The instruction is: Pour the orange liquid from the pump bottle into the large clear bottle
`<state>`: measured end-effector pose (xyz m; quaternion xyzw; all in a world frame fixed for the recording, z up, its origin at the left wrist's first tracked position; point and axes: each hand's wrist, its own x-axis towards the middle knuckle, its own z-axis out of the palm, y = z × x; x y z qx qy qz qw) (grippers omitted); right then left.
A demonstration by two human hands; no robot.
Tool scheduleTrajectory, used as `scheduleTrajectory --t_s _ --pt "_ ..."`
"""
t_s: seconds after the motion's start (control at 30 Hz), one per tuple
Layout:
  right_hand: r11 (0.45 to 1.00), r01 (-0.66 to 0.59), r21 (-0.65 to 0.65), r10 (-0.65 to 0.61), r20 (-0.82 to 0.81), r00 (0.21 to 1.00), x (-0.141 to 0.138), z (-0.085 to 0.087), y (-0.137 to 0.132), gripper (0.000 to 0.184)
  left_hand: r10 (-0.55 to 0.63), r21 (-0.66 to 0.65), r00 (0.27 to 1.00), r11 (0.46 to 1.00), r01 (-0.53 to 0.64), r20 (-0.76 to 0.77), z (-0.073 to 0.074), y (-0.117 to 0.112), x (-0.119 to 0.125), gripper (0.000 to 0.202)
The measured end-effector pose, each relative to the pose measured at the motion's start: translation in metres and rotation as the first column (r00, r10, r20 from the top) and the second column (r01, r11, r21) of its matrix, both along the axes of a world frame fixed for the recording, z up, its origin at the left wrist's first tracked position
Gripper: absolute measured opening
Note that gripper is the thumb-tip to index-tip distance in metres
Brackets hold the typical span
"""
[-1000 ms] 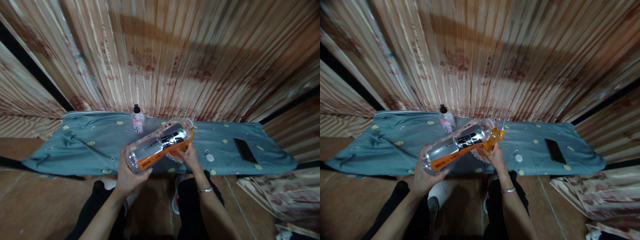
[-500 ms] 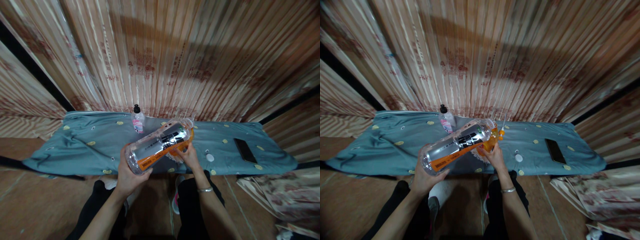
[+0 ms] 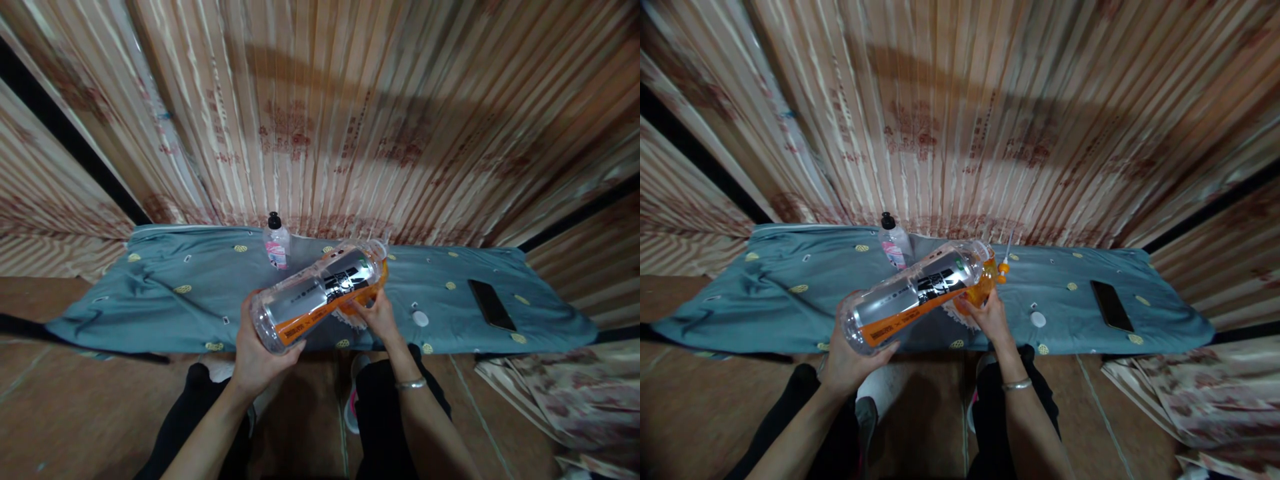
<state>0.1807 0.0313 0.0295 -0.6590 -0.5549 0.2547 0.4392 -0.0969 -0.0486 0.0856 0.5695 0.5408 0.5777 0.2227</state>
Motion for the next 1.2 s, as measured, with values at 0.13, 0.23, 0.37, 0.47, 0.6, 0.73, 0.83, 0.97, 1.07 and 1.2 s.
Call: scheduleTrajectory --t_s 0.13,0.23,0.37,0.47,0.6,0.73,0.83,0.97,1.07,1.2 --pt "1.000 -0.010 -0.009 0.010 -0.013 1.000 0.0002 -0.0018 -0.0004 0.084 -0.017 -0.020 1.000 1.000 0.017 0.021 0.0019 -0.0004 0.0000 0.090" --pt "1.000 -0.016 -0.008 0.016 -0.019 1.000 -0.0004 -0.0021 -0.0006 0.085 -0.033 -0.025 0.999 0.999 0.034 0.043 0.0033 -0.0003 0.0005 0.089" --pt "1.000 -0.006 0.005 0.006 -0.001 1.000 -0.0007 -0.0023 -0.0002 0.082 -0.026 -0.001 0.999 1.000 0.026 0.034 0.0037 -0.0002 0.0005 0.089" --pt "1.000 0.008 0.008 -0.008 0.012 1.000 0.0001 -0.0028 0.0002 0.080 -0.020 -0.001 1.000 1.000 0.020 0.010 0.0035 -0.0006 -0.0004 0.091" --pt "1.000 -0.008 0.017 0.008 0.014 1.000 0.0011 -0.0023 0.0002 0.082 -0.012 -0.023 1.000 1.000 0.012 -0.005 0.0023 -0.0012 -0.0015 0.092" --pt "1.000 -0.016 0.004 0.016 0.004 1.000 0.0003 -0.0005 -0.0009 0.087 -0.009 -0.022 1.000 1.000 0.009 -0.001 0.0006 -0.0012 -0.0021 0.094" --pt "1.000 -0.013 0.011 0.013 0.007 1.000 -0.0004 0.0011 -0.0019 0.087 -0.013 -0.018 1.000 1.000 0.013 0.001 0.0002 -0.0009 -0.0023 0.093" --pt "1.000 -0.016 0.002 0.016 0.005 1.000 -0.0001 0.0023 -0.0026 0.085 -0.015 -0.005 1.000 1.000 0.015 0.005 0.0006 -0.0002 -0.0023 0.094" --pt "1.000 -0.027 -0.004 0.027 -0.008 1.000 0.0003 0.0020 -0.0024 0.088 -0.019 -0.019 1.000 1.000 0.019 0.017 -0.0004 0.0001 -0.0023 0.095" --pt "1.000 -0.028 0.011 0.028 -0.009 1.000 0.0003 0.0010 -0.0017 0.089 -0.017 -0.021 1.000 1.000 0.017 0.025 -0.0029 0.0001 -0.0027 0.097"
